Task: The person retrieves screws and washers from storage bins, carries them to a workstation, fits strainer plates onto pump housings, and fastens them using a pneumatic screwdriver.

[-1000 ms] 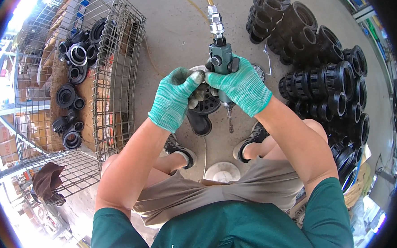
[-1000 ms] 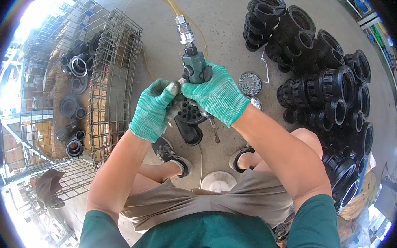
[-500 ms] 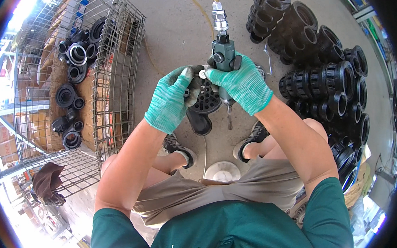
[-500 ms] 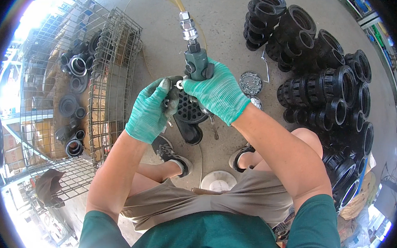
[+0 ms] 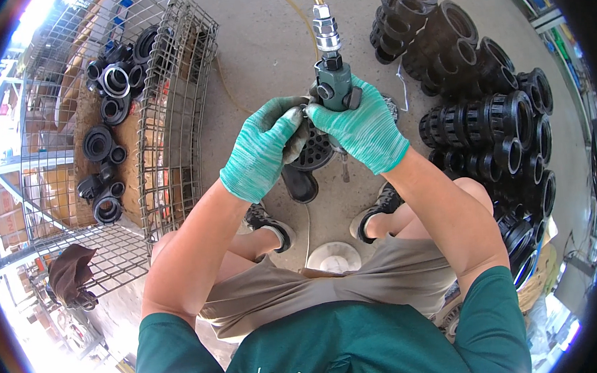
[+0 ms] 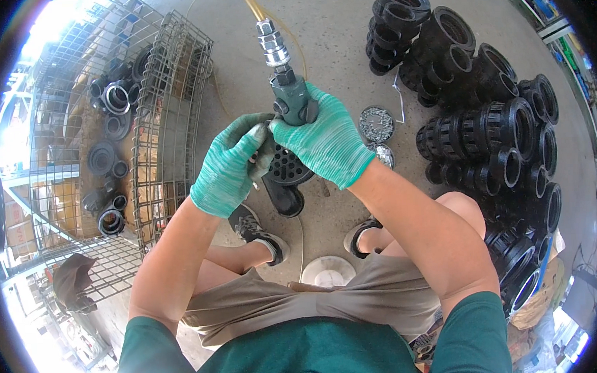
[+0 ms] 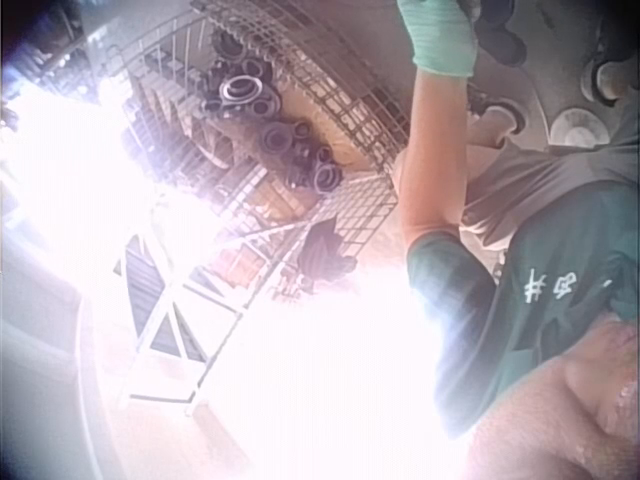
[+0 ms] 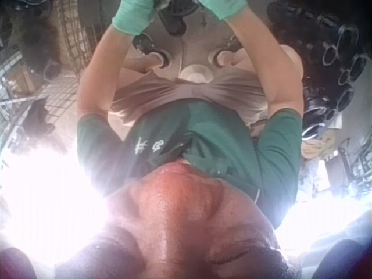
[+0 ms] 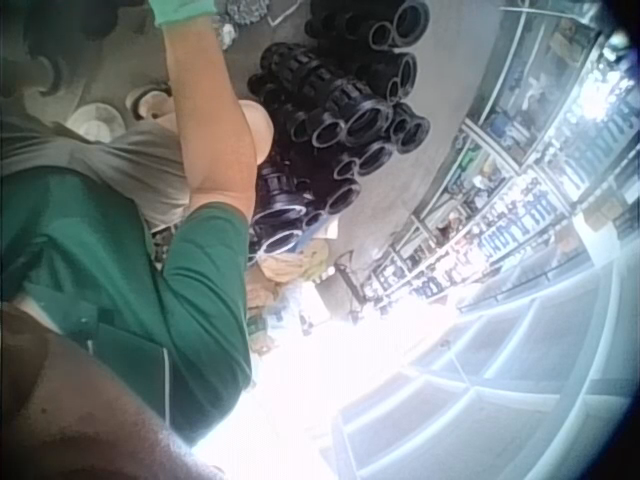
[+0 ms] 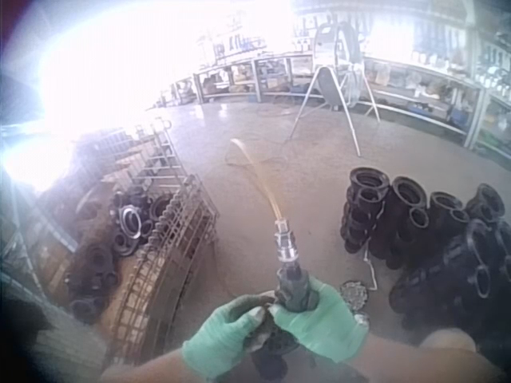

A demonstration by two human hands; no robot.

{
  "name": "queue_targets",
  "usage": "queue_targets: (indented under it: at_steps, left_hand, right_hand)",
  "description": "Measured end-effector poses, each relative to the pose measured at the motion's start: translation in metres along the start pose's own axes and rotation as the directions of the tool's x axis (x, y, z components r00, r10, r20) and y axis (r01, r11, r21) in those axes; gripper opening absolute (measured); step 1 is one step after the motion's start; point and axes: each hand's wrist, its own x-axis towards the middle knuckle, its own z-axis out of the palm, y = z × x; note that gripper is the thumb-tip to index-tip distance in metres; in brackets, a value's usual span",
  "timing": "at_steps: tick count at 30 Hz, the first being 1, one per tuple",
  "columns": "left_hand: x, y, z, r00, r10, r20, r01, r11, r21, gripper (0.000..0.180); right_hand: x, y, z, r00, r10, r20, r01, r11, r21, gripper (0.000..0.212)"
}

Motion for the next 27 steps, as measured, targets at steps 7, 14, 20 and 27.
queue_targets:
  at_steps: [7,14,20,27]
  left_hand:
    - [0.003,-0.011,-0.003,0.994,0.080,-0.081,-0.080,0.997,0.003,0.026]
    - [0.005,-0.012,-0.002,0.996,0.082,-0.028,-0.085,0.979,-0.188,0.024]
    - [0.006,-0.013,-0.003,0.996,0.053,-0.072,-0.063,0.987,-0.145,0.024]
    - [0.002,-0.012,-0.006,0.997,0.077,0.001,-0.076,0.988,-0.135,0.025]
  right_hand:
    - [0.001,0.004,-0.001,0.997,0.076,0.033,-0.078,0.995,0.067,0.026]
    - [0.001,-0.004,-0.008,0.946,0.278,0.167,-0.318,0.898,0.303,0.026]
    - [0.003,-0.002,-0.006,0.968,0.192,0.162,-0.204,0.977,0.062,0.025]
    - [0.005,-0.007,-0.007,0.968,0.228,0.107,-0.240,0.963,0.121,0.023]
